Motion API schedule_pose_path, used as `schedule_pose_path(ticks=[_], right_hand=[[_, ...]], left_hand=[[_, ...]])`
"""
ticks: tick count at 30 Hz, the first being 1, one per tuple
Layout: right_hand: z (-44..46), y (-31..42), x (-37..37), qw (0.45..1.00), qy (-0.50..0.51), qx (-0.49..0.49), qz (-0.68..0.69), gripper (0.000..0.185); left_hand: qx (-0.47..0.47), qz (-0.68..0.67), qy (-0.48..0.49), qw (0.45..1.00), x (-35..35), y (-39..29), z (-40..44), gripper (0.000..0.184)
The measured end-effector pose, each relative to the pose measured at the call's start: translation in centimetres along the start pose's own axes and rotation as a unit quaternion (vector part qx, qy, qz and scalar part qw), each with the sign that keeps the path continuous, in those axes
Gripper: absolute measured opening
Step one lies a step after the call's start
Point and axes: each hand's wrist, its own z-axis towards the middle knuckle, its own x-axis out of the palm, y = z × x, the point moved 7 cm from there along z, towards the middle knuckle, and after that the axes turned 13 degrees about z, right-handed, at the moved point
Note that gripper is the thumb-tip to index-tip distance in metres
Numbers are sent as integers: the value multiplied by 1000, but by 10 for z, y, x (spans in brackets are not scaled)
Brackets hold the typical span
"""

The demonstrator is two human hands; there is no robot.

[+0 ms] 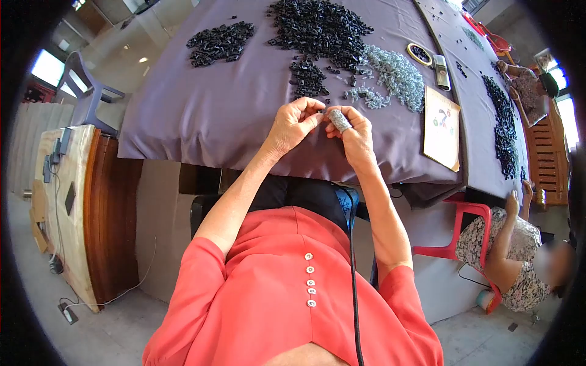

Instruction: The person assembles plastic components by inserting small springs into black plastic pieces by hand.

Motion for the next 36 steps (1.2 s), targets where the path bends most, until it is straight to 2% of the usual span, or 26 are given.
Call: schedule_pose_path(ticks=[4,13,19,25,31,36], right_hand=[[1,-1,-1,1000,1,-4,12,12],[2,-3,-4,999,-6,-8,35,14],[1,-2,-3,1000,-8,-17,15,13],[2,-2,-4,999,-19,-32,11,12],[1,0,-2,998,-21,-34,-44,9],[1,0,-1,996,-10,-42,-79,8]], left_hand=[[-6,37,2,999,0,-3,-2,15],[43,-6,2,999,3,-4,0,16],[32,36,-6,999,2,-5,-2,21],[62,87,-19,994,1,-9,-2,23],[46,114,-16,992,0,-10,-3,20],[7,85,-21,996,-1,-10,-5,17]])
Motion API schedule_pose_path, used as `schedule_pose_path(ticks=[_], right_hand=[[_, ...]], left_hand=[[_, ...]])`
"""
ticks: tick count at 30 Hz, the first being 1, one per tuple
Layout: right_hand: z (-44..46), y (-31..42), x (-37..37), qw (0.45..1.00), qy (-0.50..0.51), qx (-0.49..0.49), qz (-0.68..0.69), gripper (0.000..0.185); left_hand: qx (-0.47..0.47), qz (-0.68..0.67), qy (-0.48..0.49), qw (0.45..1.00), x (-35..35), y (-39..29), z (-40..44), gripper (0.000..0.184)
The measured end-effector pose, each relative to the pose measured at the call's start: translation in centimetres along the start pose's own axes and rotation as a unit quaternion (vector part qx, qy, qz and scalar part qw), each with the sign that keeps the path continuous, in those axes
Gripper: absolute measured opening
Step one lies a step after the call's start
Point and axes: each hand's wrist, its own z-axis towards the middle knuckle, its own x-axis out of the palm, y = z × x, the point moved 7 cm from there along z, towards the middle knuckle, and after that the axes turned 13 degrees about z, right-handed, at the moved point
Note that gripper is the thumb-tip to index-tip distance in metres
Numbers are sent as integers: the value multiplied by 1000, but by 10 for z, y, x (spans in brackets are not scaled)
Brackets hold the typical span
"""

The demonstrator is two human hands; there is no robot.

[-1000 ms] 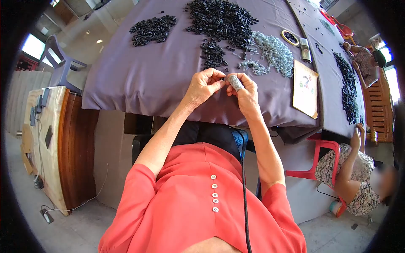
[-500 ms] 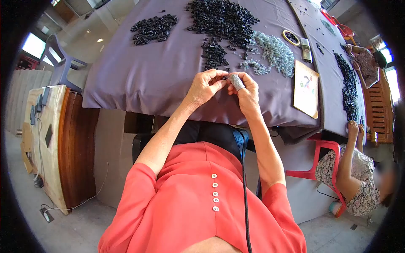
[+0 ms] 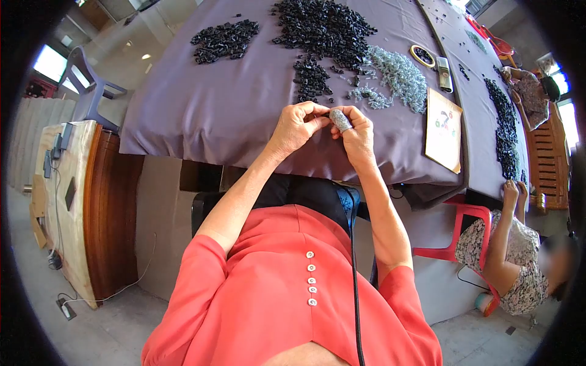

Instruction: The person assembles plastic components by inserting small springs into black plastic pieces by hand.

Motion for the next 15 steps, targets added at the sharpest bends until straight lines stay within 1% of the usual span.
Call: schedule_pose_path(ticks=[5,7,8,9,12,13,15], right_hand=[[-3,2,1,999,-20,1,-28,9],[-8,10,5,985,-22,-94,-146,12],[-12,14,9,968,-23,-141,-204,14],[-20,34,24,929,5,-243,-279,22],[-25,37,34,897,28,-303,-319,27],[-23,31,32,904,27,-277,-325,31],[-23,32,32,903,27,-282,-322,30]], left_hand=[[-12,0,-2,1000,0,2,0,14],[-29,6,13,999,1,6,1,13],[-23,-3,3,1000,0,7,1,13],[-17,-13,-6,1000,-1,9,1,13],[-13,-20,-24,999,-2,9,1,13],[-14,-19,-29,999,-3,8,0,13],[-3,-27,-43,999,-3,8,1,12]])
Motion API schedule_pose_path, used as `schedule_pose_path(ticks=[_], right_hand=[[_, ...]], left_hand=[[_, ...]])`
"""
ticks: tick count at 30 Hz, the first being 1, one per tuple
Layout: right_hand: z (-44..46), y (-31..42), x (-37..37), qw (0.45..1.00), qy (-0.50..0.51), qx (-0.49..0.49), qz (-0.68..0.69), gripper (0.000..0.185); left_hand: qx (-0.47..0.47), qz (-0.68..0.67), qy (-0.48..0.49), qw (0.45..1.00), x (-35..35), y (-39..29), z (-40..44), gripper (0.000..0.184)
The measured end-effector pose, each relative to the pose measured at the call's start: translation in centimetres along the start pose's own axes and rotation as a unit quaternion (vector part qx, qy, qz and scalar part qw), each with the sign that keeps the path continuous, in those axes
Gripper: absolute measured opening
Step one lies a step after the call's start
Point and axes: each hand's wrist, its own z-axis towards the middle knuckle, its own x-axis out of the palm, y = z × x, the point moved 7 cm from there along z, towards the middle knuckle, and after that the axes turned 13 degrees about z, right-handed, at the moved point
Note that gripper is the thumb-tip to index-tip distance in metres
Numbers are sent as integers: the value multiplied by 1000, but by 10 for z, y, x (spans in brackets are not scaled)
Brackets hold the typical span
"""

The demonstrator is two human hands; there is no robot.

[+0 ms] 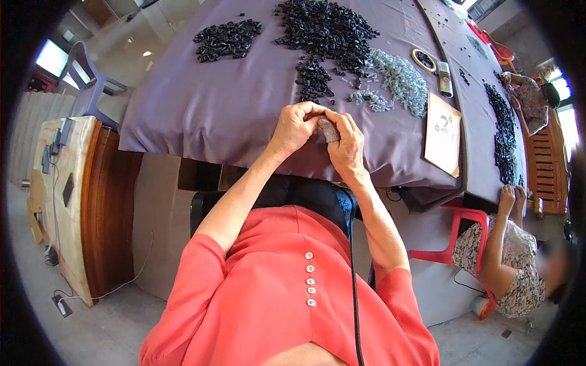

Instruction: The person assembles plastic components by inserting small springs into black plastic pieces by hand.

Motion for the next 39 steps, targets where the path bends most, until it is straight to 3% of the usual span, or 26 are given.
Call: schedule_pose_path(ticks=[4,8,11,15,20,27,35,39], right_hand=[[0,-10,-3,998,-8,47,46,30],[-3,-28,-5,976,-17,187,107,20],[-3,-36,-8,972,-19,205,115,17],[3,-40,-25,984,-47,168,42,25],[9,-51,-37,980,-42,197,2,34],[23,-56,-40,981,-13,165,-105,25],[50,-65,-28,946,39,155,-284,19],[56,-65,-18,941,64,157,-294,18]], left_hand=[[13,10,-3,1000,0,-1,0,11],[1,33,19,999,0,-1,0,12],[-8,30,17,999,-1,-3,0,13],[-12,18,18,1000,-2,-4,-1,14],[-9,3,9,1000,-1,-3,-1,11],[-8,13,24,1000,0,-1,-1,12],[-3,19,20,1000,1,-2,-1,13],[7,25,15,1000,-1,-2,0,13]])
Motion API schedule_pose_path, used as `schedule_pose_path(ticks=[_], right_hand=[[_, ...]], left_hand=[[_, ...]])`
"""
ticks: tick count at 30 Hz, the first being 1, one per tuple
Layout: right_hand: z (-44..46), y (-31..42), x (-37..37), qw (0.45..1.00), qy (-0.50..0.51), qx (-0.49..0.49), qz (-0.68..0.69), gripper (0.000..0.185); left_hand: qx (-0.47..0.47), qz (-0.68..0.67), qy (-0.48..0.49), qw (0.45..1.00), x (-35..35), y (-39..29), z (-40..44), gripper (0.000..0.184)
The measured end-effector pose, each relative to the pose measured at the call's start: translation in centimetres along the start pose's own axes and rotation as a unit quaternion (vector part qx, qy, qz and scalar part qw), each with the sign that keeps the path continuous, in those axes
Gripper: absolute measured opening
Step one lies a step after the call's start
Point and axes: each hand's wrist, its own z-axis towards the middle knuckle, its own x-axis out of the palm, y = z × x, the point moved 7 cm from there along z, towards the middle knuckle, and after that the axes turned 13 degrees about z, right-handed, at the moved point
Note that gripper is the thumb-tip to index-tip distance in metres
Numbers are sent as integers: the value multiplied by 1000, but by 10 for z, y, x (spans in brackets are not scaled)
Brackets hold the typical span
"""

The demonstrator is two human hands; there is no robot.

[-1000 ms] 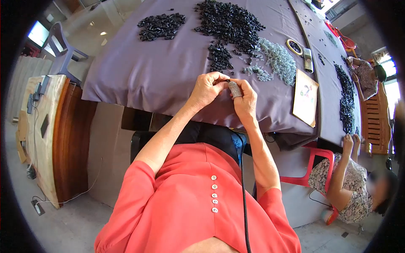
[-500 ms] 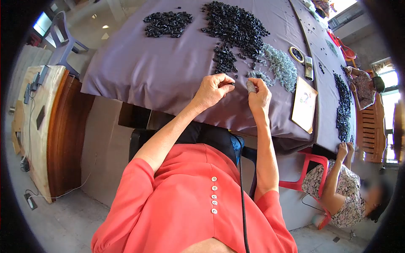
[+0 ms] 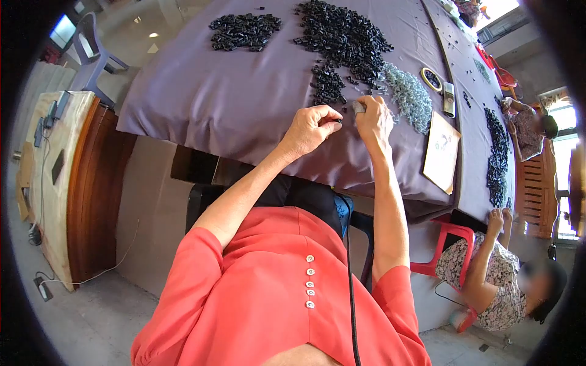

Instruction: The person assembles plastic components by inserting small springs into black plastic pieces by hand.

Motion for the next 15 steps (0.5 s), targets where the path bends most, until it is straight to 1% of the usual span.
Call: schedule_pose_path(ticks=[5,8,11,15], right_hand=[[1,2,6,1000,20,-11,8,20],[-1,-1,5,1000,7,-11,22,21],[-1,-3,7,998,9,-31,50,23],[1,-15,10,987,15,-64,147,25]], left_hand=[[0,0,-2,1000,0,-1,0,13],[-3,1,3,1000,0,-1,0,13],[-4,1,7,1000,1,1,0,13],[6,12,0,1000,0,0,0,13]])
